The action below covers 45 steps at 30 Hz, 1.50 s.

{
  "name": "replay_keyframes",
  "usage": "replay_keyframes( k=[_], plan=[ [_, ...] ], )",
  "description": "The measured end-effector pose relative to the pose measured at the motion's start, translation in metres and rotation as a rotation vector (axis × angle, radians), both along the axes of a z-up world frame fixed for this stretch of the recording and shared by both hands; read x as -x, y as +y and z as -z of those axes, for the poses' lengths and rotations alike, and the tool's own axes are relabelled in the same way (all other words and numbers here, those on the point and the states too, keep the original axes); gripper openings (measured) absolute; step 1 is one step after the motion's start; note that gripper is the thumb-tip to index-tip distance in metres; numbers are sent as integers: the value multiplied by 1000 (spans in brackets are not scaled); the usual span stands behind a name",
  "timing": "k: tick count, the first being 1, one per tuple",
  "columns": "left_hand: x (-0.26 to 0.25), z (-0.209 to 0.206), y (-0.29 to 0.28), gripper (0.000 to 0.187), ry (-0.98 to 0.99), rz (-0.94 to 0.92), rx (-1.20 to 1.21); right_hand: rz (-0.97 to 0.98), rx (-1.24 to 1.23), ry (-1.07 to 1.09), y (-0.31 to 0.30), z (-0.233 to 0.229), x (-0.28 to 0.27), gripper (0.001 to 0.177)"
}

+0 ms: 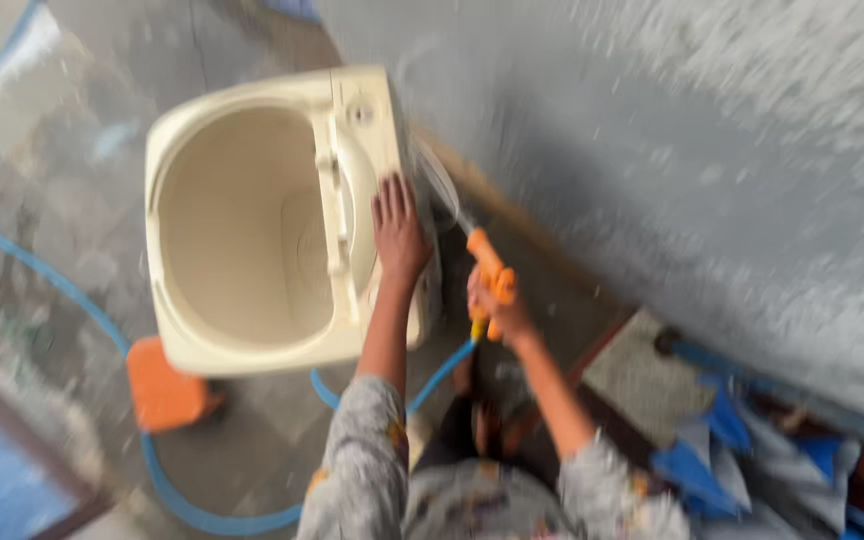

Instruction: The person scrubs a washing machine drain hose with a cloth, attaches a spray nozzle to a hose, and sprays water inside and outside the washing machine.

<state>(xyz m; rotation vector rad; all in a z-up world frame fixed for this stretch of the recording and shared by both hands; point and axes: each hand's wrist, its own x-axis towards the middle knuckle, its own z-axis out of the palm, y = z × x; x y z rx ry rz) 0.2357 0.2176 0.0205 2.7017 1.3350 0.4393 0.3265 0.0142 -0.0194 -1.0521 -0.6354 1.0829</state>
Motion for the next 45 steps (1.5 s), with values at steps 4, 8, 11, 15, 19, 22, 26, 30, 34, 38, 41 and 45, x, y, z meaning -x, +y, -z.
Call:
replay_keyframes(
  k=[4, 8, 11, 15, 19, 22, 26, 30, 34, 38, 41, 45],
  plan=[
    [1, 1, -11, 97, 55, -9, -42, -11, 213, 17, 0, 30, 1, 7],
    [-8, 20, -8, 95, 318, -60, -158, -37, 247, -395, -50, 58, 63, 13],
    [-9, 31, -6, 87, 402, -29, -263, -22, 211, -484, -63, 55, 89, 15],
    [-1, 38, -6, 75, 361, 18, -222, 246, 76, -849, -60, 68, 70, 14],
    [5, 37, -13, 71, 332, 41, -202, 211, 322, -457, -51, 96, 29, 19],
    [7, 36, -23, 71, 438, 19, -308, 174, 346, -238, -57, 102, 12, 16],
    [4, 31, -22, 69, 396, 4, -216, 209, 146, -501, -54, 79, 17, 15],
    [5, 27, -25, 71, 402, 7, -248, 162, -17, -270, -49, 43, 32, 17],
    [6, 22, -31, 67, 351, 36, -231, 128, 115, -209, -32, 71, 36, 18],
    [1, 18, -31, 66, 359, 38, -248, 218, 298, -253, -19, 144, 38, 18],
    [1, 18, -32, 67, 365, 31, -253, 248, 426, -280, -16, 195, 37, 22],
    [0, 16, -32, 66, 359, 29, -235, 145, 704, -180, -19, 222, 19, 26]
  ],
)
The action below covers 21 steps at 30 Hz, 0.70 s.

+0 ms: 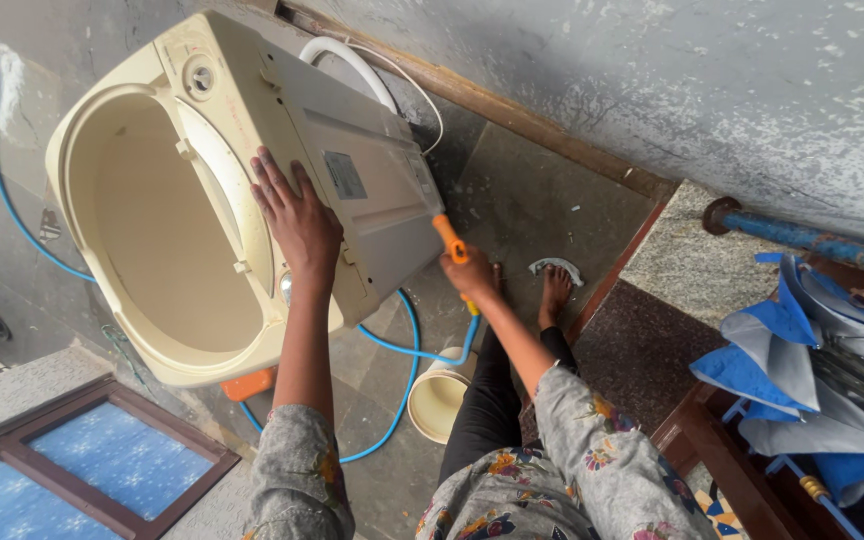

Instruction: The person scrubs a washing machine drain hose with a cloth, attaches a spray nozzle to a hose, and sprays water inside and outside the washing machine.

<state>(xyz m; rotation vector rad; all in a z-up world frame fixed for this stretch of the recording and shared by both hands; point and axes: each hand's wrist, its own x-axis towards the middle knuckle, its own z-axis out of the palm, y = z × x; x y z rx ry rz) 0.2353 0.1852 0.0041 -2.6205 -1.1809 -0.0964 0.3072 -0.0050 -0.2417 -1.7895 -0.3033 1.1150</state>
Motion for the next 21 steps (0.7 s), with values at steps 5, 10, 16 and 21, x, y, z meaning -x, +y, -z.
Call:
replay_keyframes(
  k=[5, 10, 16, 21],
  plan=[
    [0, 0, 1, 65, -6, 5, 13, -10, -46, -102, -13, -4, -1, 24],
    [2, 4, 3, 63, 16, -3, -26, -93, -445, -121, -31, -69, 45, 15],
    [2, 2, 1, 62, 14, 2, -38, -138, -404, -57, -39, -115, 64, 25],
    [1, 3, 4, 61, 2, 9, -31, -75, -324, -68, -37, -56, 53, 23]
  ],
)
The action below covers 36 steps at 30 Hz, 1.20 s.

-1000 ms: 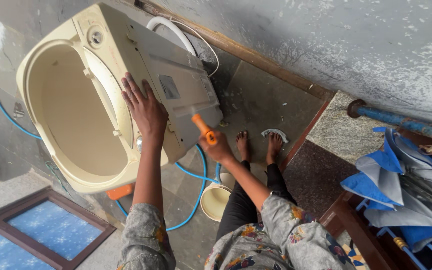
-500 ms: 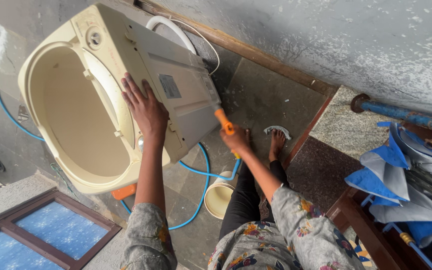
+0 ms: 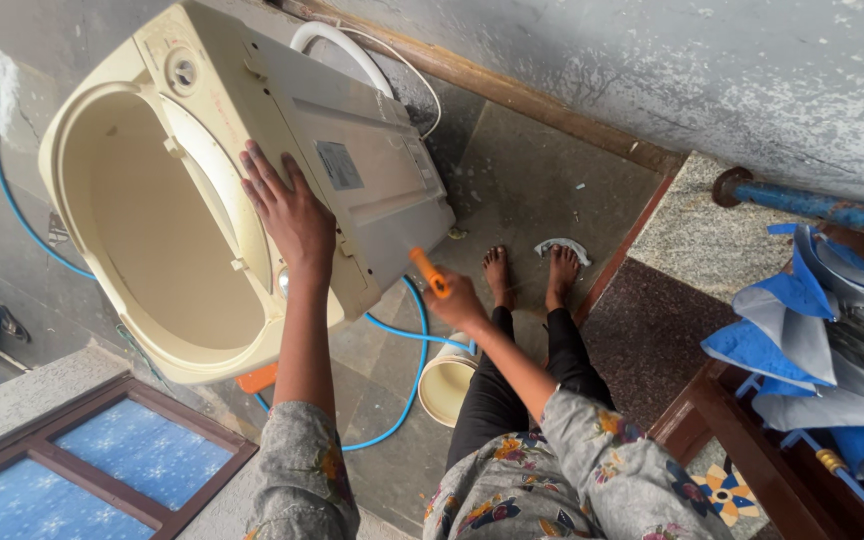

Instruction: The person scrubs a washing machine drain hose with a cloth, attaches a spray nozzle to a hose, and sprays water inside and outside the washing machine.

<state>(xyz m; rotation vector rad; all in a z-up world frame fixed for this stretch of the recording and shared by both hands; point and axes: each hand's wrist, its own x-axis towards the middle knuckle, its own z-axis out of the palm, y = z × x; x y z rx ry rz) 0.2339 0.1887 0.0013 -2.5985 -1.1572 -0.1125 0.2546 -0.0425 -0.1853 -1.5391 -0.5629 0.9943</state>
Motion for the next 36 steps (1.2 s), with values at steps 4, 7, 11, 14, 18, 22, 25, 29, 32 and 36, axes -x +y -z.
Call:
replay_keyframes(
  k=[4, 7, 11, 14, 18, 22, 25, 29, 32, 36],
  plan=[
    [3, 2, 1, 61, -4, 7, -1, -29, 276, -12, -2, 52, -6, 32],
    [3, 3, 1, 60, 5, -3, 4, -30, 315, -446, -14, 94, -14, 31],
    [5, 4, 3, 58, 5, 26, -21, -49, 278, -448, -25, 116, -19, 42],
    [5, 4, 6, 56, -14, 29, -3, 23, 217, -632, -32, 73, -15, 35],
    [11, 5, 5, 56, -6, 49, -16, -53, 14, -57, -50, 5, 19, 26],
    [8, 4, 6, 56, -32, 68, -20, -103, 30, -66, -63, -14, 44, 19],
    [11, 7, 10, 57, -22, 82, -45, -71, 86, -95, -65, 7, 53, 20],
    [21, 12, 16, 54, -40, 126, -21, -43, 102, -117, -58, 47, 51, 21],
    [22, 16, 22, 55, -59, 122, -22, -29, 198, -202, -53, 67, 48, 21],
    [21, 15, 24, 58, -80, 132, -12, -59, 280, -180, -54, 85, 36, 25]
  ],
)
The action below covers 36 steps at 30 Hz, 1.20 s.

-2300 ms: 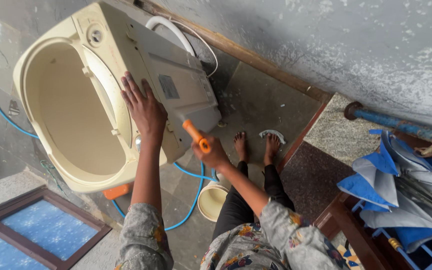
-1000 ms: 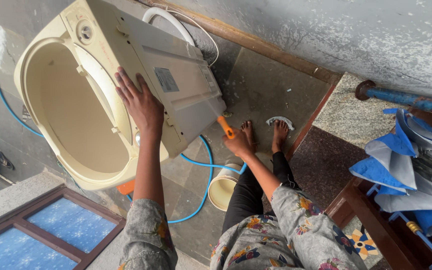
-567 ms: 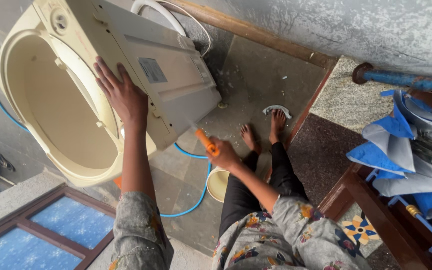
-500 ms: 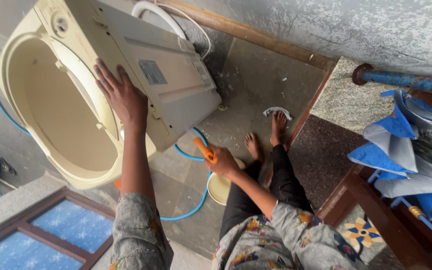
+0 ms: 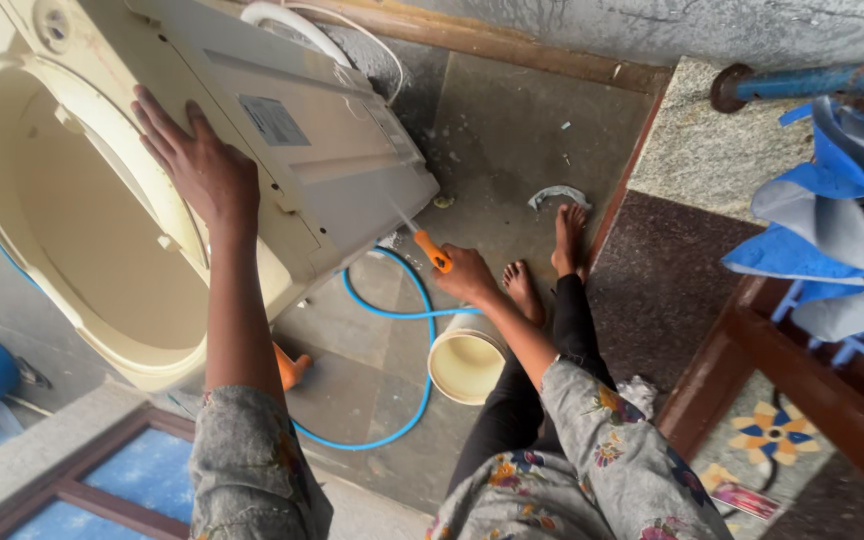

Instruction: The person scrubs a washing machine drain hose with a cloth, attaches a spray nozzle to a hose, and sprays water inside and outside the washing machine.

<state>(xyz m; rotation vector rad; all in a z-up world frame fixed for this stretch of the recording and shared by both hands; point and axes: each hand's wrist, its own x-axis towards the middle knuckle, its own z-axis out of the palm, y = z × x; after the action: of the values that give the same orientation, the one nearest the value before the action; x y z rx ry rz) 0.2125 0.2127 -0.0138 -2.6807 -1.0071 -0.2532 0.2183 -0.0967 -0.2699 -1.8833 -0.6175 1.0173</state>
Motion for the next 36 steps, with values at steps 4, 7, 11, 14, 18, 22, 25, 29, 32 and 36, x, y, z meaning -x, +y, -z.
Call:
replay_keyframes(
  k=[4, 7, 11, 14, 18, 22, 25, 29, 32, 36],
  plan=[
    [1, 4, 8, 53, 10, 9, -37, -42, 97, 3, 0, 26, 2, 29],
    [4, 8, 13, 58, 3, 2, -18, -102, 170, -59, -3, 43, 0, 26],
    [8, 16, 23, 50, 18, 8, -42, -45, 224, 15, -19, 52, -5, 32],
    [7, 19, 26, 46, 18, 26, -74, 17, 196, 5, -30, 54, -8, 29],
    [6, 15, 25, 54, 30, 11, -42, -1, 178, -24, -34, 44, -12, 27],
    [7, 14, 24, 45, 5, 37, -48, 11, 107, -10, -29, 29, -8, 26],
    [8, 10, 20, 50, 39, 11, -40, 43, 54, -1, -22, 21, -7, 24],
    [6, 8, 19, 49, 34, 21, -43, 68, 9, -19, -15, 16, -7, 22],
    [5, 7, 17, 49, 39, 10, -49, 90, -9, -16, -12, 14, -10, 22],
    [5, 7, 17, 51, 41, 4, -38, 108, -18, -33, -6, 19, -18, 22]
  ],
)
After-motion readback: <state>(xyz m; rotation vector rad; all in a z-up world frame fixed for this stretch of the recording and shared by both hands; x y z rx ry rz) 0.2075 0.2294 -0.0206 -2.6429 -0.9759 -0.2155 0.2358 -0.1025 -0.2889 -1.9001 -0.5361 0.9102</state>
